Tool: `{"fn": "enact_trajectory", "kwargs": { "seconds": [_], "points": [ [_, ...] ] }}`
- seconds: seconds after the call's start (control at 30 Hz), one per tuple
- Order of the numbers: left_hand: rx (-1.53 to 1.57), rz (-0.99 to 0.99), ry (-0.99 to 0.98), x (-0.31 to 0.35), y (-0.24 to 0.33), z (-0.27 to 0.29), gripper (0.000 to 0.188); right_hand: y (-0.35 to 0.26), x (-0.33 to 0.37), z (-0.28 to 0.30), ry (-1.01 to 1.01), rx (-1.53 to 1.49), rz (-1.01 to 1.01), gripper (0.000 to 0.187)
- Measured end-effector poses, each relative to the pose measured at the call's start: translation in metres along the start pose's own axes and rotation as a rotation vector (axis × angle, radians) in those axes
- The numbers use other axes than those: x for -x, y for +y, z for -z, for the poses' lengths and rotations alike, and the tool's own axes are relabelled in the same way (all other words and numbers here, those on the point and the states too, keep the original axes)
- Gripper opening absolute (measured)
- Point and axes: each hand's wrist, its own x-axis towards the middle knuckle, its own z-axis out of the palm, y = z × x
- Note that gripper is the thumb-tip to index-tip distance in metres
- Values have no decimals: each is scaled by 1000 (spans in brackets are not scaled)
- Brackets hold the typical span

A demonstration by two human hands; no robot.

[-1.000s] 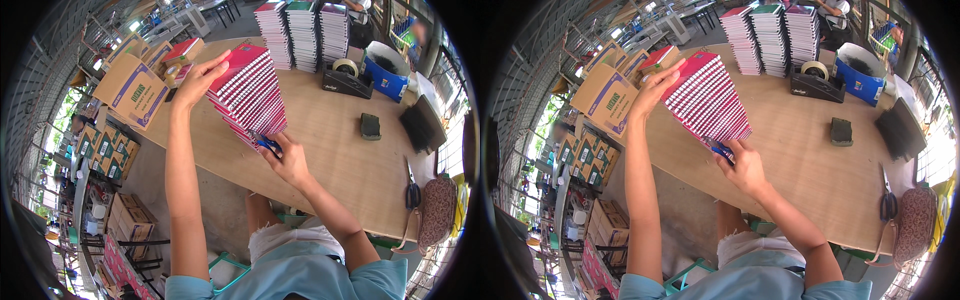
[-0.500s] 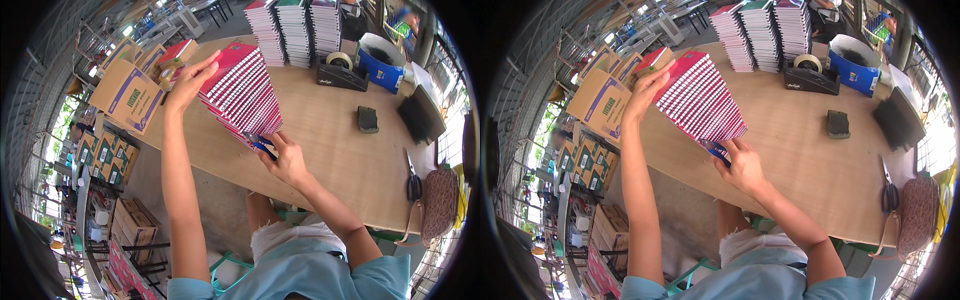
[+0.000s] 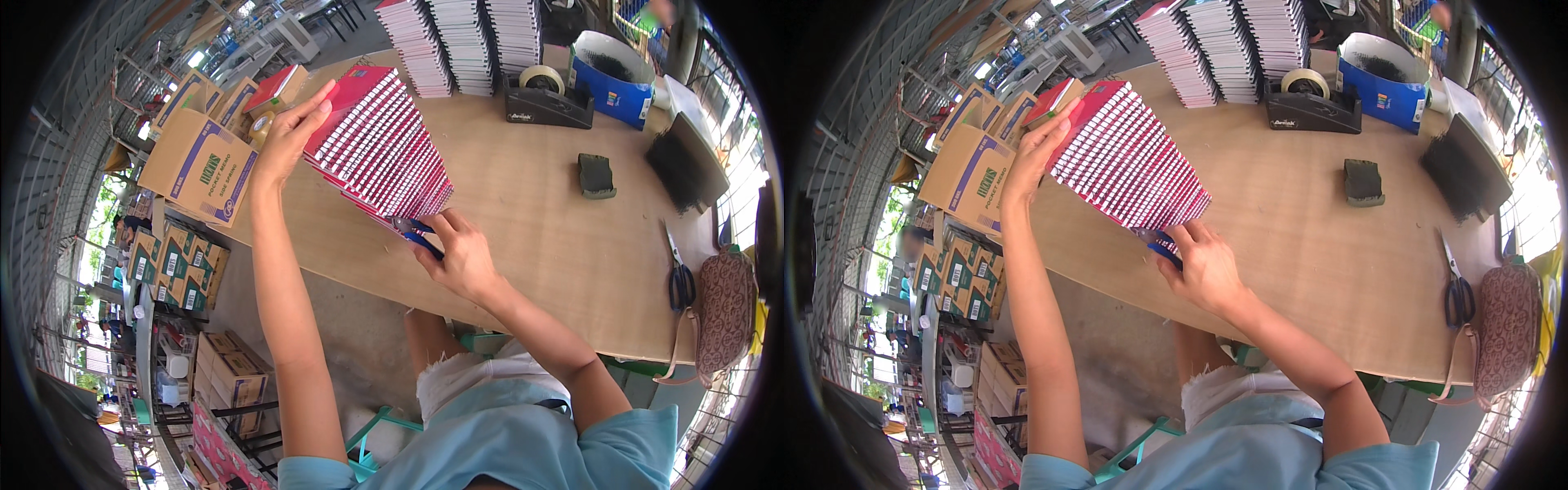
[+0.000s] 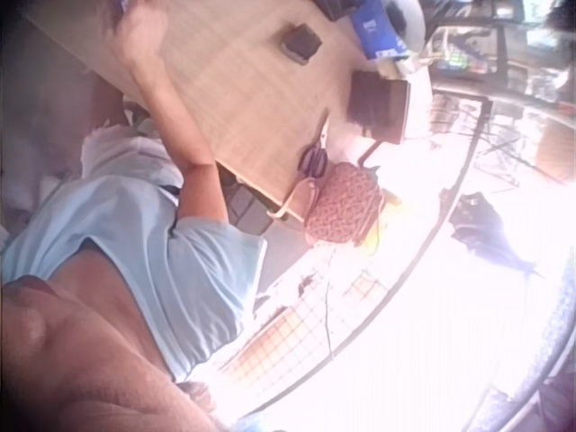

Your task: The person uses snips to trim excess wire from the spiral binding of a stack of pink notebooks. The person then adjusts the stack and continues trimming the coils on the edge.

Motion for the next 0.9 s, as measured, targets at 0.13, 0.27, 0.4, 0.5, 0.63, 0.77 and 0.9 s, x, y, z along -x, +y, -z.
{"fn": "enact_trajectory", "kwargs": {
  "seconds": [0.13,0.27,0.4,0.5,0.63,0.77,0.9],
  "points": [
    [-9,-15,-17,-3,4,-2,53,20,-10,-1,-393,-697,-651,29],
    [13,9,-1,1,2,-2,53,8,-1,1,-322,-575,-546,36],
    [30,25,4,0,4,-1,54,11,5,-2,-130,-150,-145,40],
    [31,26,5,0,4,-2,54,16,6,-6,-168,-182,-164,37],
    [-11,8,4,-1,5,-3,53,29,-10,-3,-564,-1122,-1112,34],
    [2,-9,3,-1,-2,2,53,16,7,-4,-215,-365,-326,37],
    [28,9,6,-2,1,-1,53,18,13,-4,-159,-130,-142,41]
  ]
}}
